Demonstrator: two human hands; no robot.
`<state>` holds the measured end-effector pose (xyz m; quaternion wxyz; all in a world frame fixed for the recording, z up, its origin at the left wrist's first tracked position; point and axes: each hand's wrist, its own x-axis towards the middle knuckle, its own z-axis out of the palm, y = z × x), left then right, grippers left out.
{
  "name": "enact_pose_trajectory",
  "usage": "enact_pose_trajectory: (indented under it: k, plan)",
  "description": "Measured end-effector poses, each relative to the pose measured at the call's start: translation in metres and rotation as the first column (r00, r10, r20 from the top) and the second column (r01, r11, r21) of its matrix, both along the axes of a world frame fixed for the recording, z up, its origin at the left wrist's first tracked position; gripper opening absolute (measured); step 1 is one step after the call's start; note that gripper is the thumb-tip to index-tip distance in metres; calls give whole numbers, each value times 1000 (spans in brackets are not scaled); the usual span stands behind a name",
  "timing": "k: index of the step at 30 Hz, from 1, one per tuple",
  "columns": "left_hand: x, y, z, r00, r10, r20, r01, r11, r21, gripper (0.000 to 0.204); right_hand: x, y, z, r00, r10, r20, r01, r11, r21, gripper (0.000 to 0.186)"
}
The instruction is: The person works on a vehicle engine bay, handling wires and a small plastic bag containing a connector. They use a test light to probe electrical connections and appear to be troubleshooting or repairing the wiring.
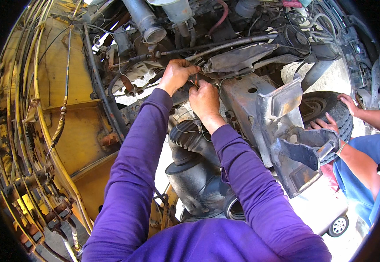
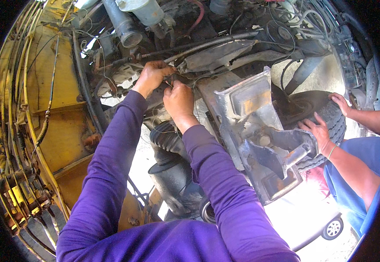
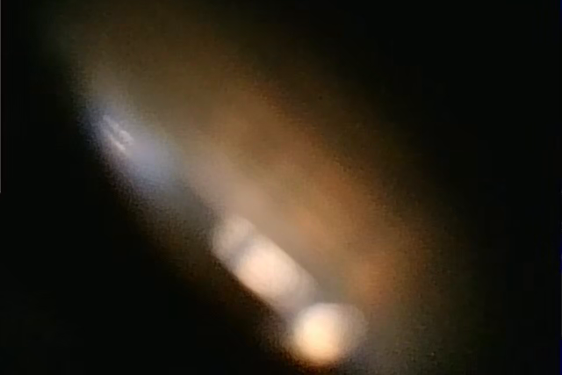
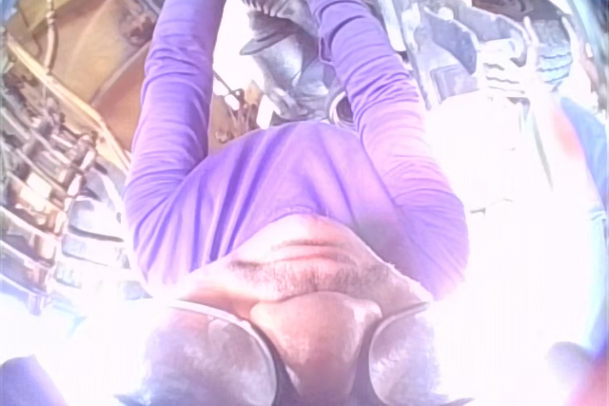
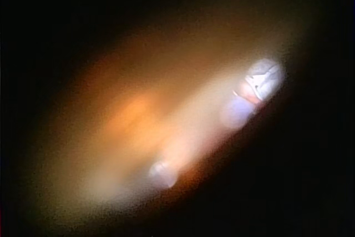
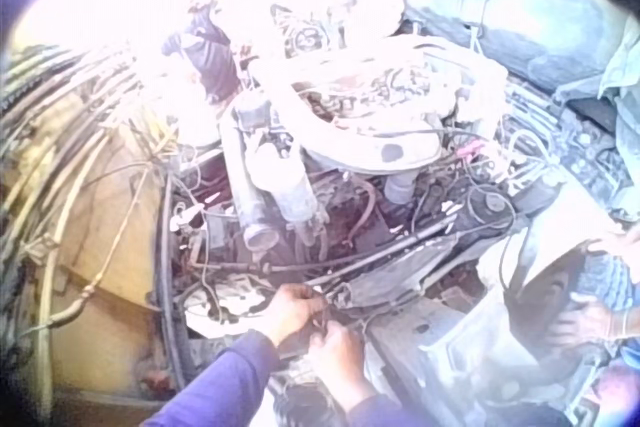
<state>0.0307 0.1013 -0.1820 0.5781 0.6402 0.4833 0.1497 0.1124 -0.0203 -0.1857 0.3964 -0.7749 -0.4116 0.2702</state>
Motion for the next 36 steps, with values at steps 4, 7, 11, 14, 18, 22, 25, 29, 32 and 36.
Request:
enact_pose_trajectory:
  k: [4,7,11,14,18,22,25,29,32,36]
  plan:
    - [-3,11,-15,999,19,-50,-19,1000,2,20,-3,0,4,999,7,-44,-8,1000,-9,21]
    - [0,7,-7,1000,5,-2,-5,999,-43,21,-1,-3,-6,997,-9,-72,11,999,32,22]
    - [0,-3,7,1000,4,3,-4,1000,9,22,0,-4,-16,1000,1,-28,0,999,38,22]
    - [-3,5,-10,999,34,41,-36,997,65,23,0,-3,-16,1000,23,2,-23,997,68,21]
    - [-1,1,-9,1000,26,14,-27,992,123,23,4,-4,-19,999,31,-5,-31,999,39,22]
    - [1,2,-8,998,8,66,-11,999,48,21,7,-4,-20,996,43,-74,-41,999,31,23]
    - [1,-1,0,997,17,75,-19,999,31,18,7,-4,-13,996,36,-84,-36,999,4,24]
    - [0,4,-8,992,27,125,-35,997,66,17,9,-4,-14,996,83,-44,-82,996,34,25]
    - [0,1,-2,997,29,76,-30,999,17,19,10,-6,-18,996,73,-61,-73,997,0,28]
    - [-2,-1,7,1000,21,-11,-21,999,41,22,11,-9,-20,986,84,-144,-85,996,-1,28]
